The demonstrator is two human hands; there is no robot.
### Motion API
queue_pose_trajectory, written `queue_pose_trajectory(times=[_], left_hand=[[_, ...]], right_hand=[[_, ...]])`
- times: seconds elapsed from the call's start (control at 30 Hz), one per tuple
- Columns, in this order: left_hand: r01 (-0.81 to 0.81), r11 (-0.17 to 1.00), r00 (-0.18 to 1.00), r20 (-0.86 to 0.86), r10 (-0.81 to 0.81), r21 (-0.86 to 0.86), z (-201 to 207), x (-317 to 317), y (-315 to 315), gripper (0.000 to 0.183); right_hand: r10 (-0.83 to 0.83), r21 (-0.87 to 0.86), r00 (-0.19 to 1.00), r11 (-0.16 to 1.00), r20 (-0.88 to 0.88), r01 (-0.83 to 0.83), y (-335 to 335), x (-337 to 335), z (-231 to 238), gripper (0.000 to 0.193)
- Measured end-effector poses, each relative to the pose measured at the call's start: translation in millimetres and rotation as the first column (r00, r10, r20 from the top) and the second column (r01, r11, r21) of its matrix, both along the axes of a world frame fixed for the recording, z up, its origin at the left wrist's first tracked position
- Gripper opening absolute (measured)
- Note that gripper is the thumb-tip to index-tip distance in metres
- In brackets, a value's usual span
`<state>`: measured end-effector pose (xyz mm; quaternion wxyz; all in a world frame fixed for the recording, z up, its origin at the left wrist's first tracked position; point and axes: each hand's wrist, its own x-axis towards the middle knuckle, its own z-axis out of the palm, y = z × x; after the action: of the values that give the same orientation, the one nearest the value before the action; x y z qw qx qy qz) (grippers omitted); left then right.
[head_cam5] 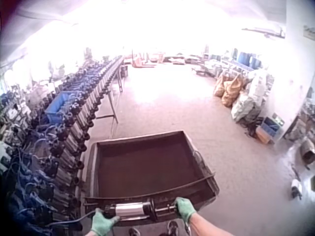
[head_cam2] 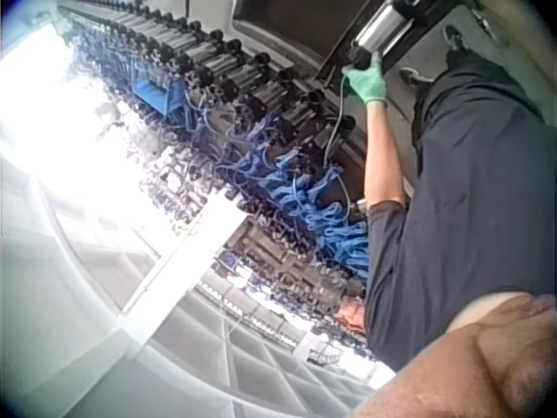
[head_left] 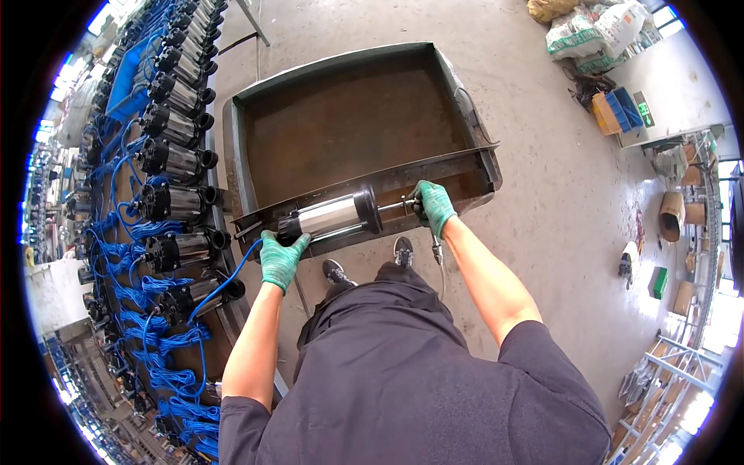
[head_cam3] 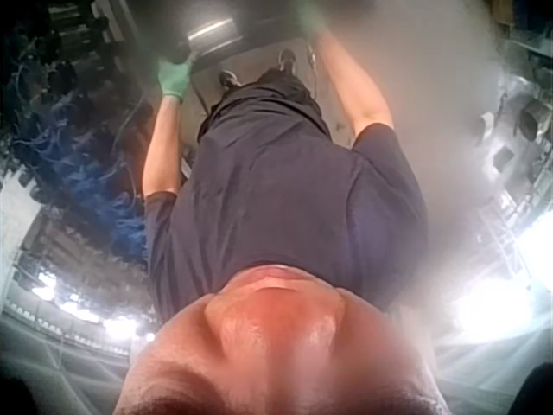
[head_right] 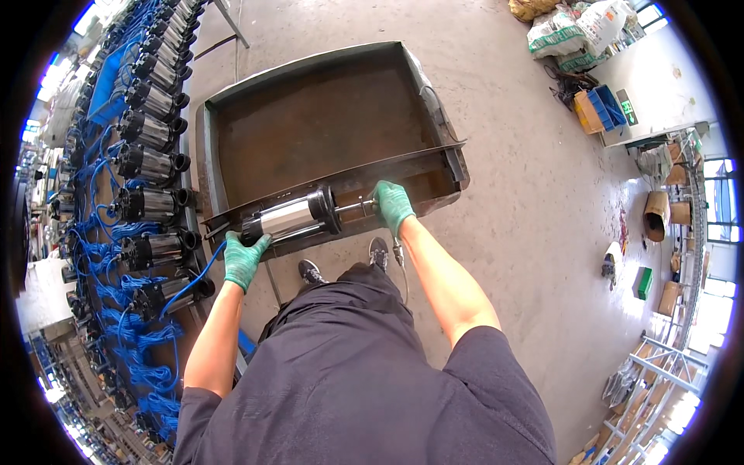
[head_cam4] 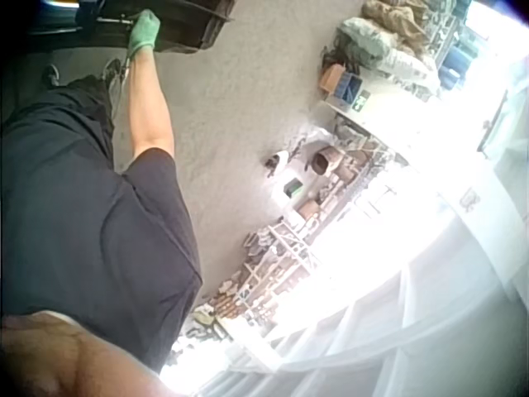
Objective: The person tests water pumps by placing them into a tank of water. The person removes a pump from a line, places it into the water tank, and then returns it to the line.
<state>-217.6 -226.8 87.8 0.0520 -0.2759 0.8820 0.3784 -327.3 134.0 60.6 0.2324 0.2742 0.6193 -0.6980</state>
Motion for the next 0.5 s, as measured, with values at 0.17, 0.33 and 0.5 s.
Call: queue_pose_trajectory(times=[0.17,0.33,0.5], left_hand=[[0.004,0.998,0.999,-0.036,-0.002,0.063,3.9,1.9,5.1,0.062],[-0.023,0.980,0.994,-0.102,0.044,0.196,-8.3,8.0,1.6,0.059],[-0.035,0.977,0.990,-0.128,0.063,0.208,-10.6,6.0,9.2,0.058]], right_hand=[[0.073,-0.028,0.997,0.997,-0.036,-0.074,9.1,3.4,2.2,0.019],[0.283,0.014,0.947,0.959,-0.150,-0.284,57.4,6.5,7.0,0.017],[0.485,0.898,0.870,0.417,-0.088,-0.142,156.4,-29.0,3.6,0.023]])
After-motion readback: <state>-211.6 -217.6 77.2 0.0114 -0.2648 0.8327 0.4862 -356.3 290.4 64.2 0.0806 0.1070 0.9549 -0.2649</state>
